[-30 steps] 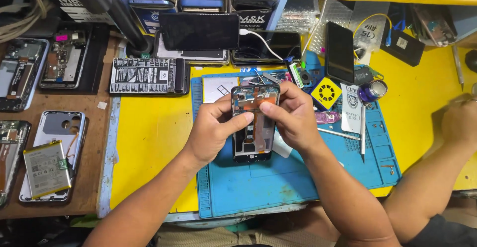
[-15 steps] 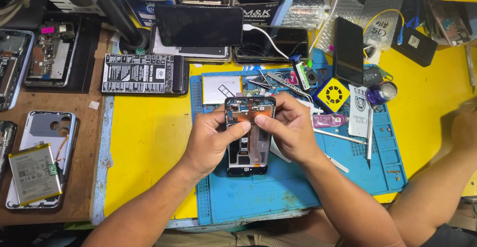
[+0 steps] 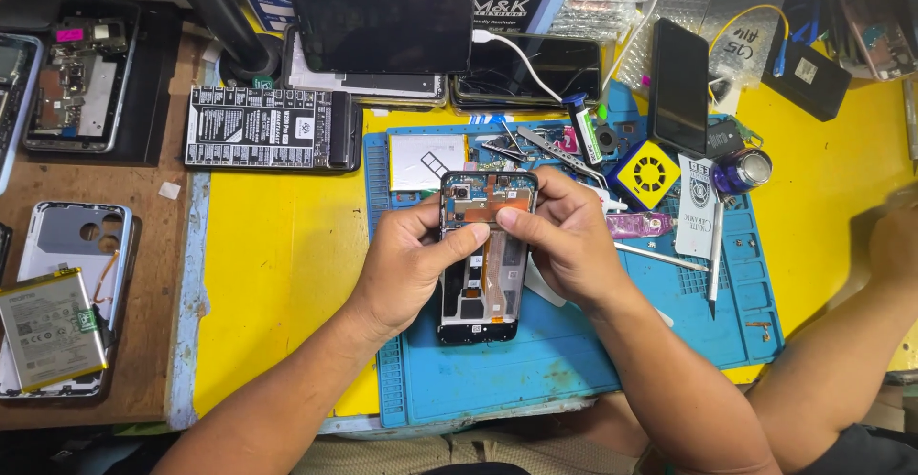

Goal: Installing a new screen onto a mobile phone frame, including connecting ribbon cables and fitting the screen into the chassis.

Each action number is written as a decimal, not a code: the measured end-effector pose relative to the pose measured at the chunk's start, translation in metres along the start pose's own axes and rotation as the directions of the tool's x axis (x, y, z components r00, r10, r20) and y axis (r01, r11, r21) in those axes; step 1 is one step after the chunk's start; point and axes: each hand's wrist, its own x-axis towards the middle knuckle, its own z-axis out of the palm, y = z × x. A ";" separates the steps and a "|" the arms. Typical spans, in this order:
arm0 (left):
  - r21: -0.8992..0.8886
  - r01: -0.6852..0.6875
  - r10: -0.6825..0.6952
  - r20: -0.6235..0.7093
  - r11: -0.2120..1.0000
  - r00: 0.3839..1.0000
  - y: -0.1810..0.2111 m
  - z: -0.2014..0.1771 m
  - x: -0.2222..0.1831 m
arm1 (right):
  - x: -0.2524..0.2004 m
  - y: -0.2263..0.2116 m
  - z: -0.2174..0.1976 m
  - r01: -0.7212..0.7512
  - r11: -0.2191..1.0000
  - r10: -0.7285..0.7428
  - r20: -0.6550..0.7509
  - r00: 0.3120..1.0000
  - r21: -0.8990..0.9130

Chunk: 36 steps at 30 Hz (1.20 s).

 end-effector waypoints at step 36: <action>0.071 0.121 -0.117 -0.047 0.990 0.992 -0.016 0.013 -0.013 | 0.011 -0.022 -0.006 0.103 0.989 -0.079 -0.213 0.974 0.105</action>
